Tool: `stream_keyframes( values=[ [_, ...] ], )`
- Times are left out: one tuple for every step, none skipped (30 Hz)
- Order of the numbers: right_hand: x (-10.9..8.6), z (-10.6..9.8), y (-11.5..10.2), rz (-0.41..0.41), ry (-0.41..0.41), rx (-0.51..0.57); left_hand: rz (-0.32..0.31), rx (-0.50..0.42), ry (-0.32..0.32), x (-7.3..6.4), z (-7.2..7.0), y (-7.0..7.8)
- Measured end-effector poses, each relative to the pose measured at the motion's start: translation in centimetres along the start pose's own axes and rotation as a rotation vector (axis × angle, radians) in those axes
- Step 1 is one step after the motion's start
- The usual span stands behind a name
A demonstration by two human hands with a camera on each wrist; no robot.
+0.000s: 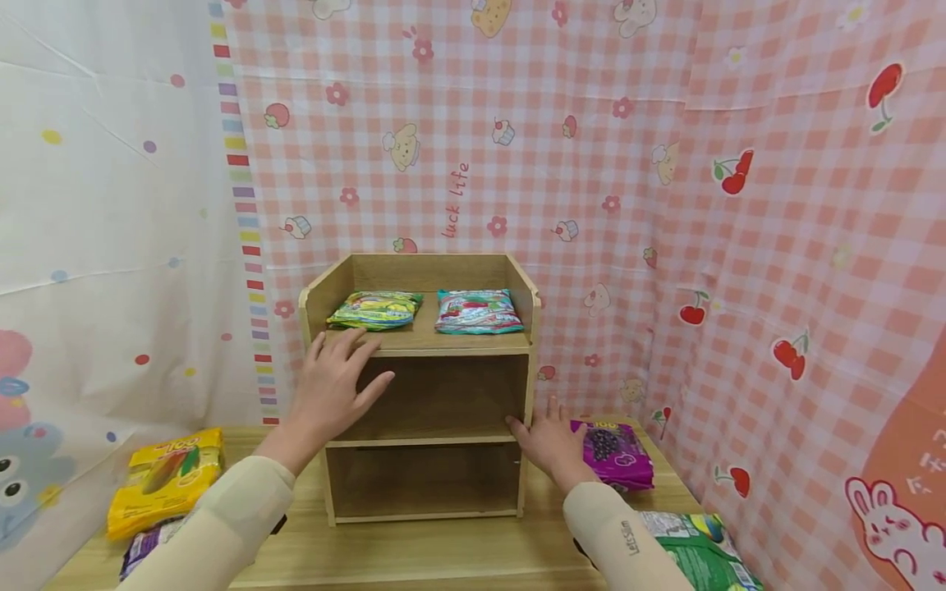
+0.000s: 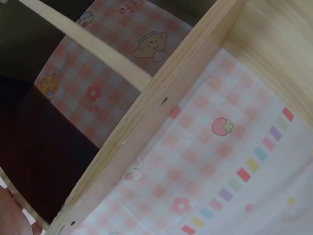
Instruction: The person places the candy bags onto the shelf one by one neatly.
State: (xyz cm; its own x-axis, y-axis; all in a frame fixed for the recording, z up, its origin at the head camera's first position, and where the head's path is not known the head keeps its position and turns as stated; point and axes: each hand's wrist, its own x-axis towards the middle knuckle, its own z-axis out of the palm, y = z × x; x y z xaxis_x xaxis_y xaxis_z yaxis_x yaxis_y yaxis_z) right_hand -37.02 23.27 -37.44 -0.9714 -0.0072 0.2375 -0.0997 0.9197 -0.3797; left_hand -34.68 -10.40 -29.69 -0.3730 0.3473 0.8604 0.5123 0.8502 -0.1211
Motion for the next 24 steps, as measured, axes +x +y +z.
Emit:
stream_keyframes(
  values=[
    [0.0, 0.0, 0.0, 0.000, 0.001, 0.002, 0.021, -0.011, 0.036, -0.2, 0.1, -0.1],
    [0.0, 0.0, -0.1, 0.000, 0.001, 0.002, 0.041, -0.020, 0.068, -0.5, 0.2, -0.1],
    [0.0, -0.1, -0.1, 0.000, 0.000, 0.005, 0.055, -0.029, 0.092, -0.7, 0.2, -0.2],
    [0.0, -0.1, -0.1, 0.000, 0.001, 0.009, 0.068, -0.037, 0.111, -0.9, 0.3, -0.2],
    [0.0, -0.1, -0.1, 0.000, 0.001, 0.006, 0.079, -0.045, 0.129, -1.1, 0.3, -0.3],
    [0.0, -0.1, -0.1, 0.002, 0.000, 0.007, 0.087, -0.053, 0.144, -1.3, 0.4, -0.3],
    [0.0, -0.1, -0.1, 0.003, 0.000, 0.006, 0.090, -0.056, 0.155, -1.5, 0.4, -0.4],
    [0.0, 0.0, -0.1, 0.004, 0.000, 0.005, 0.091, -0.057, 0.164, -1.8, 0.4, -0.4],
    [0.0, 0.0, -0.1, 0.004, 0.000, 0.007, 0.094, -0.061, 0.177, -2.0, 0.5, -0.4],
    [0.0, 0.0, -0.1, 0.006, 0.000, 0.006, 0.096, -0.061, 0.189, -2.2, 0.4, -0.4],
    [0.0, 0.0, -0.1, 0.006, 0.001, 0.005, 0.099, -0.062, 0.199, -2.4, 0.4, -0.4],
    [0.1, 0.0, -0.1, 0.007, 0.001, 0.007, 0.100, -0.063, 0.207, -2.6, 0.4, -0.4],
    [0.1, 0.0, -0.1, 0.007, 0.002, 0.005, 0.100, -0.062, 0.213, -2.8, 0.4, -0.4],
    [0.1, 0.0, -0.1, 0.007, 0.002, 0.004, 0.103, -0.063, 0.221, -3.0, 0.3, -0.4],
    [0.1, 0.0, -0.1, 0.006, 0.003, 0.005, 0.105, -0.066, 0.226, -3.2, 0.3, -0.4],
    [0.1, 0.0, -0.1, 0.006, 0.002, 0.007, 0.108, -0.066, 0.228, -3.4, 0.3, -0.4],
    [0.1, 0.0, -0.1, 0.006, 0.002, 0.010, 0.111, -0.067, 0.229, -3.6, 0.3, -0.4],
    [0.1, 0.0, -0.1, 0.006, 0.001, 0.013, 0.115, -0.067, 0.230, -3.8, 0.3, -0.4],
    [0.1, 0.0, -0.1, 0.005, 0.000, 0.014, 0.118, -0.066, 0.229, -4.0, 0.3, -0.4],
    [0.1, -0.1, -0.1, 0.005, -0.002, 0.014, 0.121, -0.065, 0.226, -4.2, 0.4, -0.4],
    [0.1, -0.1, -0.1, 0.005, -0.004, 0.014, 0.123, -0.063, 0.222, -4.4, 0.4, -0.4],
    [0.1, -0.1, -0.1, 0.005, -0.007, 0.011, 0.125, -0.059, 0.219, -4.7, 0.4, -0.5],
    [0.1, -0.1, -0.1, 0.005, -0.008, 0.008, 0.124, -0.057, 0.213, -5.0, 0.5, -0.5],
    [0.1, -0.1, -0.1, 0.006, -0.009, 0.006, 0.124, -0.055, 0.212, -5.2, 0.5, -0.5]
  ],
)
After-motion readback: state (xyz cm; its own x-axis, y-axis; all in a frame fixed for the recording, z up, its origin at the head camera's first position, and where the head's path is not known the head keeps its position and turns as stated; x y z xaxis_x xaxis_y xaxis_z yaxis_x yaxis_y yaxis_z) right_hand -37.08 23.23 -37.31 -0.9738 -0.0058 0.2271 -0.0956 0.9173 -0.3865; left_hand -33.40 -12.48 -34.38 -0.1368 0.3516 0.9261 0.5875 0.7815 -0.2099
